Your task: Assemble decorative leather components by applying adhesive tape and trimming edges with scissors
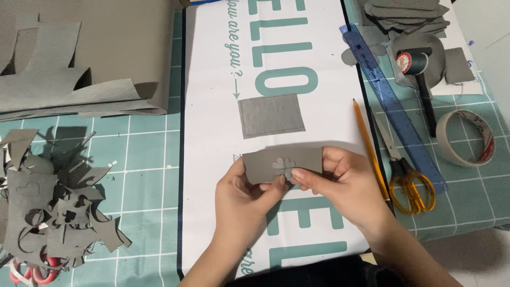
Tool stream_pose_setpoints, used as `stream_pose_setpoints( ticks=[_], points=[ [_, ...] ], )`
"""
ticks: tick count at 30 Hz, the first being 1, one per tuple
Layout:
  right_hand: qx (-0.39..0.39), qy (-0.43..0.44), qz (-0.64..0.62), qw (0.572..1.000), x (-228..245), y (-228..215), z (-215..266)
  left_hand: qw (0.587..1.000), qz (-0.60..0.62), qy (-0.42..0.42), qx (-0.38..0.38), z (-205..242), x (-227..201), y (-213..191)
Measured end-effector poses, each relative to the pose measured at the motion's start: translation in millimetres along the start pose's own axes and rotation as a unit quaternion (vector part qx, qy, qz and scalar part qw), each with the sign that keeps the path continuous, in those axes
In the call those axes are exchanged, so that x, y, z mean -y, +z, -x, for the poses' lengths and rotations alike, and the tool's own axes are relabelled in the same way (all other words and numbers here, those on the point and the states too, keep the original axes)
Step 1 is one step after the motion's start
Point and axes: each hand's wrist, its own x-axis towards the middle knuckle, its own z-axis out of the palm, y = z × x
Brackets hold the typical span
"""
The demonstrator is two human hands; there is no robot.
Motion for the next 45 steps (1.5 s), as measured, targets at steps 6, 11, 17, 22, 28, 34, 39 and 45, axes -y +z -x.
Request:
stream_pose_setpoints(
  ticks=[6, 11, 17, 22, 28, 34, 39, 45],
  points=[
    [-0.001, 0.002, 0.0, 1.0, -2.6, 0.4, -1.1, 0.998, -0.045, -0.013, -0.029, 2.1, 0.9, 0.8],
    [-0.008, -0.007, 0.01, 1.0, -3.9, 0.9, 1.0, 0.998, -0.04, 0.016, -0.035, 1.5, 7.8, -2.7],
    [-0.009, -0.026, 0.004, 1.0, -4.3, 1.6, 1.9, 1.0, 0.009, 0.001, -0.015, 1.9, -1.9, 2.1],
    [-0.004, -0.044, -0.02, 0.999, -15.9, 3.0, 0.8, 1.0, 0.005, 0.01, -0.021, 1.8, -3.4, 1.9],
    [0.012, -0.052, -0.023, 0.998, -11.9, 6.6, 1.5, 1.0, 0.015, -0.018, -0.017, 1.4, -10.6, 1.5],
    [-0.03, -0.06, -0.005, 0.998, -27.9, 7.8, -0.9, 0.996, -0.091, 0.011, -0.014, -0.7, -8.9, -2.4],
    [-0.009, -0.053, 0.014, 0.998, -10.1, 4.6, -0.5, 0.998, -0.045, -0.022, -0.027, -0.9, -12.4, -0.1],
    [-0.006, -0.079, 0.072, 0.994, -8.2, -4.9, 0.0, 0.998, -0.032, -0.052, 0.006, -2.6, -17.8, -6.4]
  ],
)
